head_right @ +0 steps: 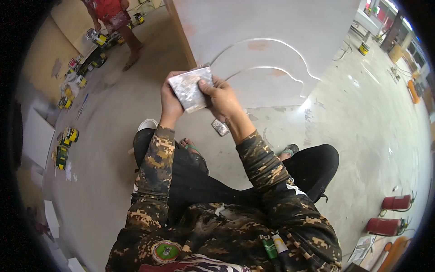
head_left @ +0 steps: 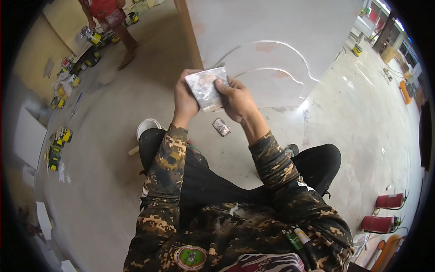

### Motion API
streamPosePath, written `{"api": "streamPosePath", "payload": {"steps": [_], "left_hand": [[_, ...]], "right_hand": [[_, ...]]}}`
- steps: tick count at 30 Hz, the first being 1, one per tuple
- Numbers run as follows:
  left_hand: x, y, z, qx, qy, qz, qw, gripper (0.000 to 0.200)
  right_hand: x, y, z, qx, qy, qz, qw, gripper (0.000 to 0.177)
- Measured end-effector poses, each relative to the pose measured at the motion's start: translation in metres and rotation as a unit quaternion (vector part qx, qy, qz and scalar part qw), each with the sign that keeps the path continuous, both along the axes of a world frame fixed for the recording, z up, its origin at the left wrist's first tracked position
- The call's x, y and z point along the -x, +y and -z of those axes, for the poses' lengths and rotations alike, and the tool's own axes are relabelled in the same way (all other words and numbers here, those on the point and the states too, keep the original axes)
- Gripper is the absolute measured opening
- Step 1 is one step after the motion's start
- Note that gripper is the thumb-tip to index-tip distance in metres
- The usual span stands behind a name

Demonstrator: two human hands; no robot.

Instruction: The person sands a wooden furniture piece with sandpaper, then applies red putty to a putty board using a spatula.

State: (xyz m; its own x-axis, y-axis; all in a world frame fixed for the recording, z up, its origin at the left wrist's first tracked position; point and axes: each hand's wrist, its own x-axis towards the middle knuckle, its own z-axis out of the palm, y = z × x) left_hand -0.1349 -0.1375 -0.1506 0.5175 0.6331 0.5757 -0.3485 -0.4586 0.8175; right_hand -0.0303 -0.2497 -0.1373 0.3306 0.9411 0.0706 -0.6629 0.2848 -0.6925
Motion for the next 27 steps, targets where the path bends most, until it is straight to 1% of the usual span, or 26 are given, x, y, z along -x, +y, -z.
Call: {"api": "streamPosePath", "payload": {"steps": [1,2,3,4,6,7,9,10,12,13,15,16,18,19,21,22,23,24,26,27], "left_hand": [[0.001,0.001,0.002,0.091,0.001,0.056,0.994,0.018],[0.003,0.001,0.004,0.181,0.004,0.11,0.977,0.016],[0.004,0.0,0.002,0.216,-0.047,0.179,0.959,0.016],[0.003,-0.002,0.002,0.217,-0.047,0.179,0.959,0.016],[-0.001,-0.008,0.002,0.333,-0.07,0.216,0.915,0.022],[-0.002,-0.008,0.007,0.334,-0.071,0.215,0.915,0.022],[-0.004,-0.006,0.023,0.241,-0.039,0.178,0.953,0.031],[-0.004,-0.004,0.028,0.242,-0.039,0.177,0.953,0.031],[-0.003,-0.003,0.035,0.258,-0.099,0.21,0.938,0.035],[-0.004,-0.004,0.035,0.258,-0.098,0.211,0.938,0.035],[-0.007,-0.009,0.033,0.104,-0.042,0.125,0.986,0.038],[-0.003,-0.017,0.019,-0.031,0.047,0.02,0.998,0.032],[-0.002,-0.021,0.012,-0.019,0.054,0.003,0.998,0.028],[-0.003,-0.022,0.012,-0.02,0.053,0.009,0.998,0.028],[-0.003,-0.023,0.007,-0.043,0.066,-0.026,0.997,0.028],[-0.005,-0.026,0.005,-0.045,0.064,-0.019,0.997,0.028],[-0.006,-0.03,0.003,-0.063,0.063,-0.035,0.995,0.029],[-0.006,-0.032,0.003,-0.078,0.061,-0.053,0.994,0.03],[-0.003,-0.015,0.016,-0.09,0.061,-0.038,0.993,0.032],[-0.002,-0.008,0.023,-0.076,0.066,-0.065,0.993,0.031]], "right_hand": [[-0.001,0.006,0.01,-0.005,-0.007,-0.023,1.0,0.026],[0.0,0.007,0.011,-0.004,-0.007,-0.021,1.0,0.026],[0.002,0.006,0.007,-0.006,0.02,-0.026,0.999,0.026],[0.004,0.006,0.004,-0.009,0.047,-0.032,0.998,0.026],[0.007,0.004,0.004,-0.006,0.053,-0.032,0.998,0.025],[0.006,0.007,0.007,-0.006,0.048,-0.027,0.998,0.025],[0.006,0.008,0.008,-0.006,0.042,-0.022,0.999,0.025],[0.006,0.008,0.007,-0.003,0.037,-0.026,0.999,0.025],[0.008,0.007,0.005,0.0,0.031,-0.029,0.999,0.024],[0.011,0.008,0.003,-0.01,0.045,-0.012,0.999,0.025],[0.008,0.007,0.003,-0.02,0.059,0.006,0.998,0.026],[0.003,0.007,0.005,-0.02,0.059,0.012,0.998,0.027],[-0.002,0.007,0.004,-0.021,0.058,0.022,0.998,0.028],[-0.004,0.005,0.003,-0.027,0.061,0.007,0.998,0.028],[-0.007,0.001,-0.003,-0.035,0.063,0.002,0.997,0.029],[-0.008,0.001,-0.01,0.0,0.112,0.062,0.992,0.023],[-0.013,0.0,-0.013,0.034,0.162,0.12,0.979,0.017],[-0.029,0.004,-0.005,0.051,0.192,0.16,0.967,0.013],[-0.054,0.004,0.02,0.002,0.153,0.086,0.984,0.019],[-0.051,0.004,0.012,0.012,0.125,0.052,0.991,0.022]]}}
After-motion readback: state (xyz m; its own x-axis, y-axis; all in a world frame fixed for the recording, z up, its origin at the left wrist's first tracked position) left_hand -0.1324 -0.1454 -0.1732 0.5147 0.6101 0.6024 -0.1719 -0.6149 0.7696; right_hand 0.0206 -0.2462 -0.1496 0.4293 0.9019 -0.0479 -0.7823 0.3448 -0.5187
